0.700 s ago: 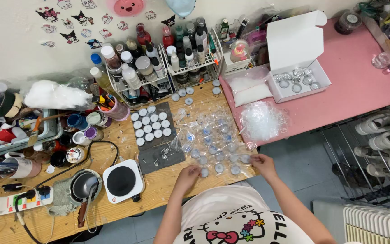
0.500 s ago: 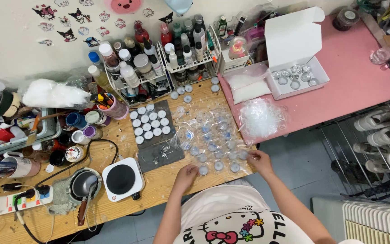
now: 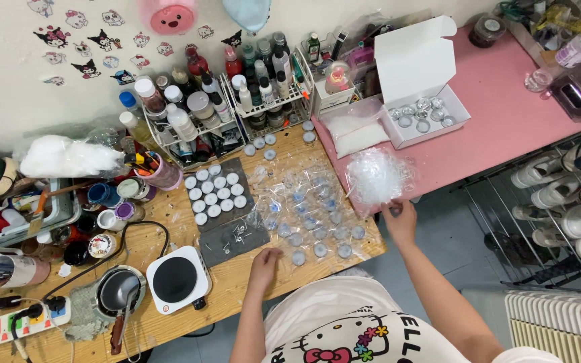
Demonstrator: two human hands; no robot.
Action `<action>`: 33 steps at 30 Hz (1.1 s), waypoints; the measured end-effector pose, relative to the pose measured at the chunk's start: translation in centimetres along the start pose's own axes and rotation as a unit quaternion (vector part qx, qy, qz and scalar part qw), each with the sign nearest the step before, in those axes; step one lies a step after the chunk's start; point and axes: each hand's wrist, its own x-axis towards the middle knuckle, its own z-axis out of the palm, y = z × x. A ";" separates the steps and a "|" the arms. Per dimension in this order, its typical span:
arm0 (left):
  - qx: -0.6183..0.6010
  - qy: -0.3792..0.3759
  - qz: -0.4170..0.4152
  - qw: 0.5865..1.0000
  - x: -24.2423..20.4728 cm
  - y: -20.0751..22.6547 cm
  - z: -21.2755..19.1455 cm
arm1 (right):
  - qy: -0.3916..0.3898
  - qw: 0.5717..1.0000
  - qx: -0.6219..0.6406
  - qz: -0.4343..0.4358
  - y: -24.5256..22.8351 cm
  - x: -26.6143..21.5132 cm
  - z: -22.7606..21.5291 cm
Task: The person places small round metal candle tins and clear plastic covers onto a wooden workspace by hand and then puts the covers onto the tins one by one.
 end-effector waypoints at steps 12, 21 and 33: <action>0.009 0.033 0.019 0.999 -0.2 4.6 -0.1 | -0.117 0.967 -0.189 0.120 -4.5 5.7 4.1; -0.010 0.000 0.007 1.000 0.0 4.9 0.6 | -0.063 0.993 0.032 0.095 -1.8 6.9 5.0; -0.252 -0.073 -0.098 0.960 5.3 14.8 6.4 | -0.389 0.787 0.433 0.203 -12.9 -2.3 4.7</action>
